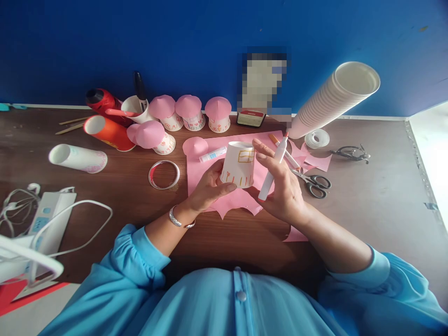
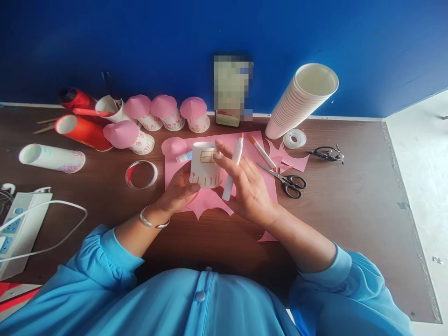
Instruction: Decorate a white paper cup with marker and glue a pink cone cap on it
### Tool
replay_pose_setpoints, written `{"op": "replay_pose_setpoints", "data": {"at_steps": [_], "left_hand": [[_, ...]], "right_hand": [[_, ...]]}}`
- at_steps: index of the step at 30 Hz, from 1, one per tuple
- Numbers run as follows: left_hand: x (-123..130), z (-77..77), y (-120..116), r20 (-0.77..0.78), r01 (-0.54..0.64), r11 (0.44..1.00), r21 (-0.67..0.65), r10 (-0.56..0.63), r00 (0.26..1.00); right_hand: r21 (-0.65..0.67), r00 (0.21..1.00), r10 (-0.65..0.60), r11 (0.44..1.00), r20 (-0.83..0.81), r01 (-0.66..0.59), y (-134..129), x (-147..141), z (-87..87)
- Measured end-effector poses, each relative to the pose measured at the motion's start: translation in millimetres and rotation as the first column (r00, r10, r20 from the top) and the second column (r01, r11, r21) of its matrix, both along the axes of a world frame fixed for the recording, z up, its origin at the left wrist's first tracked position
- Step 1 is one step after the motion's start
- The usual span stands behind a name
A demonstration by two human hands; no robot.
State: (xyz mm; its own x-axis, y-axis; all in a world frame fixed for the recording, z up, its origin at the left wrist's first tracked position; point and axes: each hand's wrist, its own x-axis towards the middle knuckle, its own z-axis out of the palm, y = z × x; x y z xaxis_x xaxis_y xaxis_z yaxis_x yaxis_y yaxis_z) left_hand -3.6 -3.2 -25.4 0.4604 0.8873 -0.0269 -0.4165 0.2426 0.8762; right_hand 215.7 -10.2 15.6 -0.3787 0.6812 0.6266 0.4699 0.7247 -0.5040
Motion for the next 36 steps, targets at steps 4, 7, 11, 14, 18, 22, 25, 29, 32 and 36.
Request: {"op": "replay_pose_setpoints", "data": {"at_steps": [4,7,11,14,18,22,25,29,32,36], "left_hand": [[0.8,7.5,-0.6,0.024,0.080,0.997,-0.003,-0.080,0.996],[2.0,5.3,0.1,0.042,0.007,1.000,-0.004,-0.007,0.999],[4.1,-0.2,1.9,0.073,-0.066,0.998,0.006,0.065,0.995],[4.7,1.8,2.4,0.050,-0.057,0.998,0.013,0.056,0.997],[4.5,6.8,1.9,0.040,-0.061,0.998,0.010,0.061,0.997],[4.1,4.7,1.2,0.036,-0.053,0.999,0.004,0.053,0.998],[3.1,0.0,0.6,0.016,-0.070,0.998,-0.002,0.070,0.997],[2.0,-2.7,-0.1,0.000,-0.070,0.998,0.008,0.070,0.998],[2.4,-0.8,-0.3,-0.006,-0.070,0.997,0.020,0.070,0.998],[3.7,2.9,-0.4,0.001,-0.051,0.998,0.033,0.051,0.999]], "right_hand": [[0.033,0.999,0.016,0.999,-0.033,-0.015,1.2,-0.6,0.0],[0.004,0.993,0.004,1.000,-0.117,-0.004,-0.5,1.6,1.8],[0.163,0.986,0.016,0.987,-0.168,0.012,-7.9,5.6,8.8],[0.259,0.992,-0.006,0.965,-0.122,0.038,-14.9,5.0,17.6],[0.253,0.995,0.018,0.967,-0.093,0.006,-21.1,1.3,31.5],[0.100,0.991,0.039,0.995,-0.131,-0.026,-22.7,-0.9,39.5],[0.094,0.988,0.054,0.995,-0.143,-0.041,-21.3,-1.7,37.8],[0.152,0.990,0.077,0.987,-0.118,-0.059,-19.2,-3.0,32.5],[0.156,0.987,0.082,0.986,-0.141,-0.060,-19.4,-4.1,30.4],[0.167,0.988,0.079,0.984,-0.136,-0.056,-20.6,-5.0,30.1]]}}
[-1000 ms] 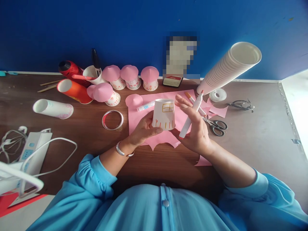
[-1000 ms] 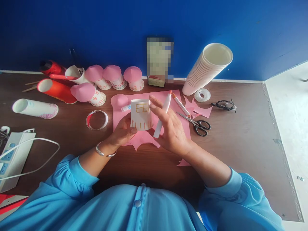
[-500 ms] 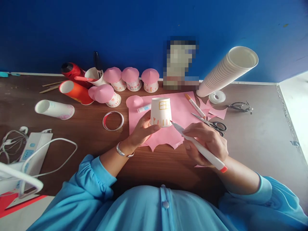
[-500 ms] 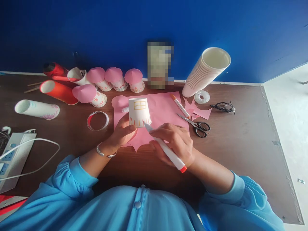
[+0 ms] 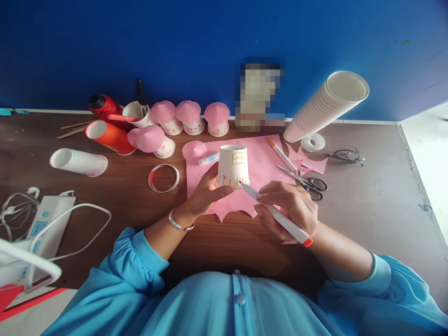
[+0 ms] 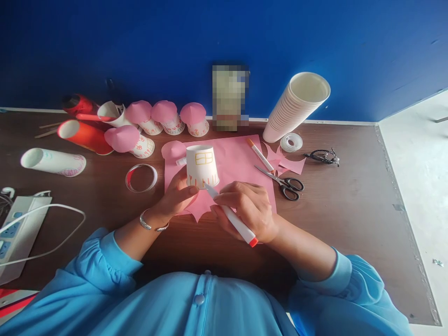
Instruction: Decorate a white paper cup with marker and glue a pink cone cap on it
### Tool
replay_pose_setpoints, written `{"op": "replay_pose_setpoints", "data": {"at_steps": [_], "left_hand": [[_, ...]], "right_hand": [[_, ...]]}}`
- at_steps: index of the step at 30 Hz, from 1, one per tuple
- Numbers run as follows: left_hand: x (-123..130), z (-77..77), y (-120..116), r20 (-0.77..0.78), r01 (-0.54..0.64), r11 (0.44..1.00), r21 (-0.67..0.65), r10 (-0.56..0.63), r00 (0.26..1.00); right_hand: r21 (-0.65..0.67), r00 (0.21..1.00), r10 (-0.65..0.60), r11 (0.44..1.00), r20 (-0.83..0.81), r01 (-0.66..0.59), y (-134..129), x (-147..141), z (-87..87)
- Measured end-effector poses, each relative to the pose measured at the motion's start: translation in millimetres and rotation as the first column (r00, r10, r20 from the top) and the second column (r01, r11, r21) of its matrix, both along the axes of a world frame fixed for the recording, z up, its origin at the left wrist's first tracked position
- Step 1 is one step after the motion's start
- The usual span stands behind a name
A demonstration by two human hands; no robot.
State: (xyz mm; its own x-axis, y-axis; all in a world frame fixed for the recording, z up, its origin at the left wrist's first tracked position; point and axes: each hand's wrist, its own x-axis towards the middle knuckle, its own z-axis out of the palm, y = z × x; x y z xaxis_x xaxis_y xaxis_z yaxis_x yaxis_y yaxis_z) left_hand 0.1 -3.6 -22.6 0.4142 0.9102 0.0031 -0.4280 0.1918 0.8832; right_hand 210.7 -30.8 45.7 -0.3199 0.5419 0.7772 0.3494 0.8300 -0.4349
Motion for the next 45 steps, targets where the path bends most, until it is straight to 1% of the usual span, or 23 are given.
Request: {"op": "replay_pose_setpoints", "data": {"at_steps": [3,9,14,18,23,26,30,38,45], "left_hand": [[-0.1,0.9,-0.2,-0.005,0.003,1.000,0.004,-0.003,1.000],[-2.5,-0.5,-0.4,-0.076,-0.016,1.000,0.001,0.016,0.997],[-3.6,-1.7,-0.5,-0.091,-0.001,1.000,0.008,0.001,0.996],[-4.3,-3.2,-0.4,-0.113,-0.008,1.000,0.027,0.011,0.994],[-3.9,-3.2,-0.2,-0.109,-0.009,1.000,0.028,0.012,0.994],[-3.1,-0.5,-0.2,-0.099,0.004,1.000,0.004,-0.004,0.995],[-3.0,2.7,-0.4,-0.091,0.016,1.000,0.003,-0.016,0.996],[-3.5,2.3,-0.1,-0.113,0.007,1.000,0.010,-0.005,0.994],[-2.6,2.3,0.4,-0.080,0.005,1.000,0.001,-0.005,0.997]], "right_hand": [[-0.010,1.000,0.000,1.000,0.011,0.001,0.0,-0.3,0.5],[-0.020,1.000,-0.005,1.000,0.022,0.005,0.5,-0.7,0.4],[-0.025,1.000,-0.013,1.000,0.025,0.014,0.4,-1.0,-0.1],[-0.029,1.000,-0.016,0.999,0.019,0.016,1.1,-1.2,0.6],[-0.041,0.999,-0.004,0.999,0.035,0.006,1.3,-0.3,1.5],[-0.051,0.999,0.009,0.999,0.031,-0.007,1.1,0.1,1.4],[-0.049,1.000,0.015,0.999,0.022,-0.014,1.2,0.2,1.5],[-0.040,1.000,0.003,0.999,0.025,-0.002,2.0,-0.4,2.2],[-0.030,0.999,-0.018,0.999,0.032,0.019,1.1,-0.8,1.2]]}}
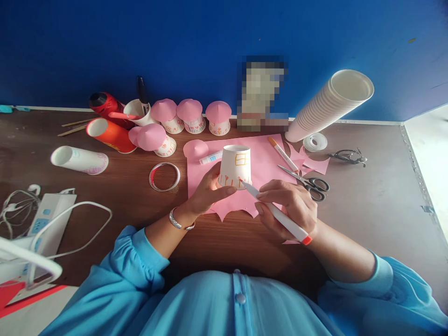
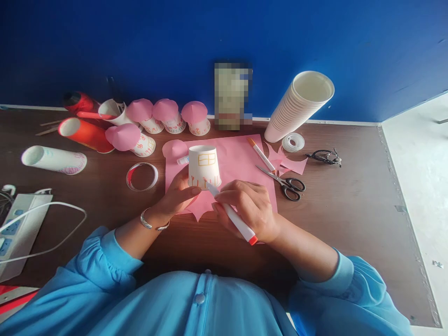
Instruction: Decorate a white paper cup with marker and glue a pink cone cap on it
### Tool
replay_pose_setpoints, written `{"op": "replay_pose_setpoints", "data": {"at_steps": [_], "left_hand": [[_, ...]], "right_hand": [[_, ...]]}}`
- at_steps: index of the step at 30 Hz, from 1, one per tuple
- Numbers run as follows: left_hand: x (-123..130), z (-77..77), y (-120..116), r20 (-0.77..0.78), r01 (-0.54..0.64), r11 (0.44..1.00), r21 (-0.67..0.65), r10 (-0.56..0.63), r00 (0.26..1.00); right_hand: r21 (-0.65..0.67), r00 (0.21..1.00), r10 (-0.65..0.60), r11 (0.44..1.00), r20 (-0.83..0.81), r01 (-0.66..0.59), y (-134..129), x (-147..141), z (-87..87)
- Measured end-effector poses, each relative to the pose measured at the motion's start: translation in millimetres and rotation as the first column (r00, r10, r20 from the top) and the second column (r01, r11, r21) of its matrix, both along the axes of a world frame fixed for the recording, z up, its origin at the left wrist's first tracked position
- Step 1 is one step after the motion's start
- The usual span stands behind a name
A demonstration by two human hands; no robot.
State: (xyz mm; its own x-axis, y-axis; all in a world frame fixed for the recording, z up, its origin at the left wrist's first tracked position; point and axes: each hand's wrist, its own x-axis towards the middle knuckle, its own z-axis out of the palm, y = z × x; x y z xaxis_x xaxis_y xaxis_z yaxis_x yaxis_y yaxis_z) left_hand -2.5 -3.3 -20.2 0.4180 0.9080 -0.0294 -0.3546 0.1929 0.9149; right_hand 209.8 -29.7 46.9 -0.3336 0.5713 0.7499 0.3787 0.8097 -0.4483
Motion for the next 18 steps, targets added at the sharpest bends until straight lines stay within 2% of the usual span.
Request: {"op": "replay_pose_setpoints", "data": {"at_steps": [18], "left_hand": [[-0.1,-1.7,-0.6,0.048,0.024,1.000,-0.012,-0.024,0.999]], "right_hand": [[0.002,1.000,0.003,1.000,-0.002,-0.003,0.8,2.2,-0.5]]}}
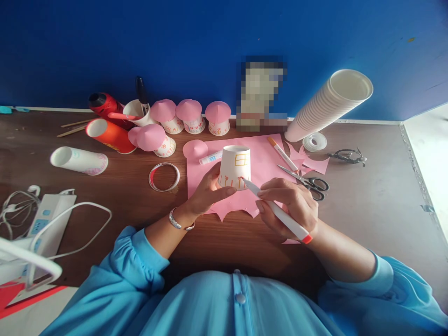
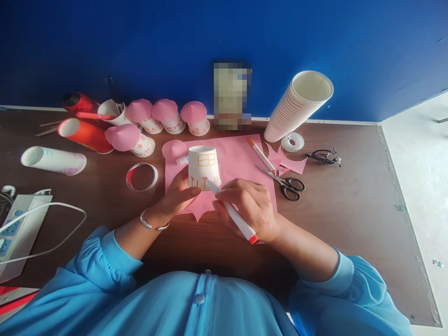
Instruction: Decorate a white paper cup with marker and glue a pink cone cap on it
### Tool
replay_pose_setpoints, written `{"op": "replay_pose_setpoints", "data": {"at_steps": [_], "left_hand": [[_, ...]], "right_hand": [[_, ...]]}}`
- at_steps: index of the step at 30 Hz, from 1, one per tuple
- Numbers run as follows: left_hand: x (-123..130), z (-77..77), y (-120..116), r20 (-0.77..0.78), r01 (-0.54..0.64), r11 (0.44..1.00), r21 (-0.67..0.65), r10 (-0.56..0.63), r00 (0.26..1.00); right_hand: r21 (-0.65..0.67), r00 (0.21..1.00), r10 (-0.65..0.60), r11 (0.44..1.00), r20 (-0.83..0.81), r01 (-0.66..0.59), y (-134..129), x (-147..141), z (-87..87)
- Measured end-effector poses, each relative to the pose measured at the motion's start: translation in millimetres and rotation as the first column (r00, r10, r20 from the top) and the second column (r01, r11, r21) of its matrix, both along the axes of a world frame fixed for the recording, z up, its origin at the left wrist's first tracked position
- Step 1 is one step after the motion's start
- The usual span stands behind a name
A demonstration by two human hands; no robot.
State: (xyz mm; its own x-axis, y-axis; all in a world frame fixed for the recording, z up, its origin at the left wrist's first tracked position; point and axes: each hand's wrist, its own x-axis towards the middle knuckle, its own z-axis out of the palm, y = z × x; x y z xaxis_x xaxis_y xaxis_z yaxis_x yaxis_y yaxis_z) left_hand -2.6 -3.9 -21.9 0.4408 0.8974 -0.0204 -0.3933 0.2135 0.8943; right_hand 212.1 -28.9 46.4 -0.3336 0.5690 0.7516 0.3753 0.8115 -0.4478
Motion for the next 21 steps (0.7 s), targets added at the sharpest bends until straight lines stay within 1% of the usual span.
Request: {"op": "replay_pose_setpoints", "data": {"at_steps": [6,13,21], "left_hand": [[-0.4,-1.4,0.5,-0.032,-0.026,1.000,0.012,0.026,0.999],[-0.6,-1.8,0.1,-0.025,-0.011,1.000,-0.003,0.011,1.000],[-0.4,0.9,0.4,-0.042,-0.017,1.000,0.008,0.017,0.999]], "right_hand": [[0.000,1.000,0.000,1.000,0.006,0.000,-0.7,-0.9,0.4],[-0.005,1.000,-0.020,1.000,0.007,0.020,-2.5,-3.1,0.1],[-0.014,1.000,0.004,1.000,0.010,-0.004,-2.3,-3.5,-0.1]]}}
